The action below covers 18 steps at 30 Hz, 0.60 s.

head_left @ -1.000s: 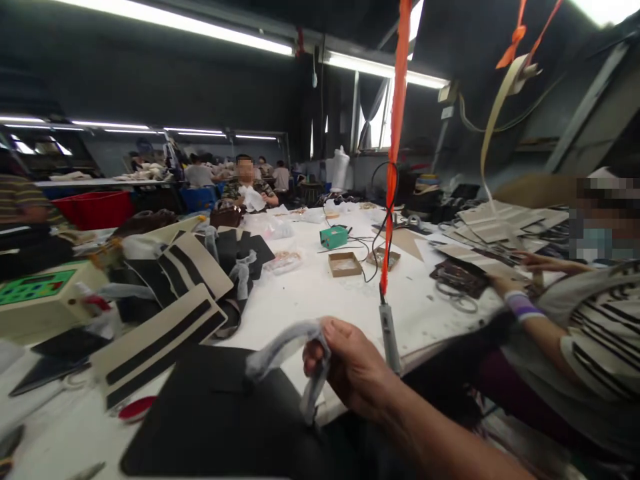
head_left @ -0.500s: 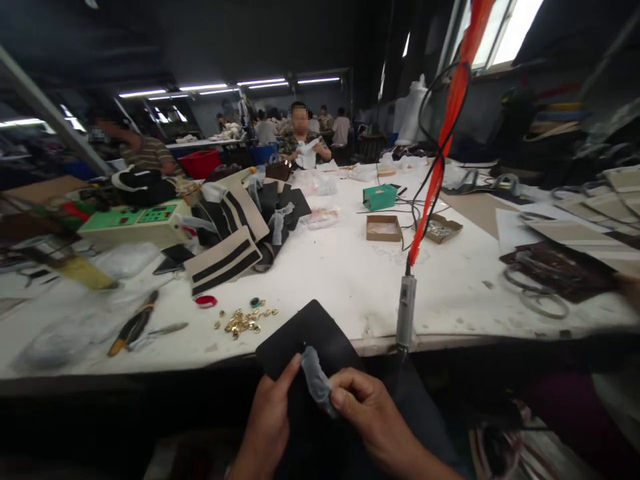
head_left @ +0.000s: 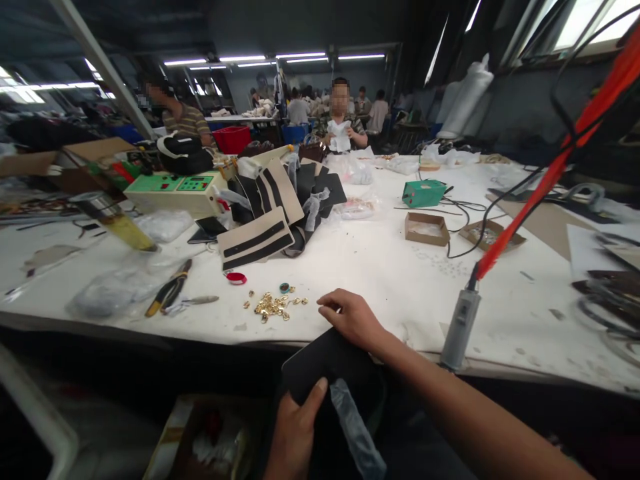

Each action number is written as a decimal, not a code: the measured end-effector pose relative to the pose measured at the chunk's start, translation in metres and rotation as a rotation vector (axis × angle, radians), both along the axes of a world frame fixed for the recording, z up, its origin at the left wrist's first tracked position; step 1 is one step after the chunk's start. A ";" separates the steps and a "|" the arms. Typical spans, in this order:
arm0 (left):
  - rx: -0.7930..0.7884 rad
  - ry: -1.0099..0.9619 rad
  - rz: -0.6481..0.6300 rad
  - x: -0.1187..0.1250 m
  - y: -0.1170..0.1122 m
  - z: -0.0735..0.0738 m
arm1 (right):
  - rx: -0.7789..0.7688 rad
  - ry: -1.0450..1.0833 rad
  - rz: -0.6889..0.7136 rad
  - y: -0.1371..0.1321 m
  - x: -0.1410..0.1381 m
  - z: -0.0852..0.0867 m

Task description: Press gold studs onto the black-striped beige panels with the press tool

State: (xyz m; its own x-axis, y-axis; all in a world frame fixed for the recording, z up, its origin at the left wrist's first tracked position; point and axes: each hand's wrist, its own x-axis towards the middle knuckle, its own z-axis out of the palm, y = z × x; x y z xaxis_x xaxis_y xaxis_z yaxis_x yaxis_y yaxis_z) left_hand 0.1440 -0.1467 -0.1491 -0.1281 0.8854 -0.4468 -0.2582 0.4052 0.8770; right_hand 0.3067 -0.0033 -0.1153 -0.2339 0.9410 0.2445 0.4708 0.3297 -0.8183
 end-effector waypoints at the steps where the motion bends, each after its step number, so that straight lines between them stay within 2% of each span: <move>1: -0.003 0.003 0.019 -0.005 -0.001 -0.002 | -0.013 -0.090 0.027 0.017 -0.012 -0.008; 4: -0.036 -0.001 0.077 -0.021 -0.003 -0.006 | -0.056 -0.311 0.064 0.052 -0.040 -0.028; 7: -0.064 -0.023 0.114 -0.033 -0.004 -0.010 | -0.060 -0.393 0.081 0.064 -0.051 -0.038; 10: -0.047 -0.027 0.142 -0.040 -0.002 -0.013 | -0.050 -0.459 0.119 0.065 -0.051 -0.037; 15: -0.054 -0.044 0.093 -0.045 0.004 -0.022 | -0.080 -0.583 0.132 0.070 -0.046 -0.028; 18: -0.072 -0.053 0.105 -0.046 0.007 -0.026 | -0.116 -0.661 0.150 0.074 -0.037 -0.021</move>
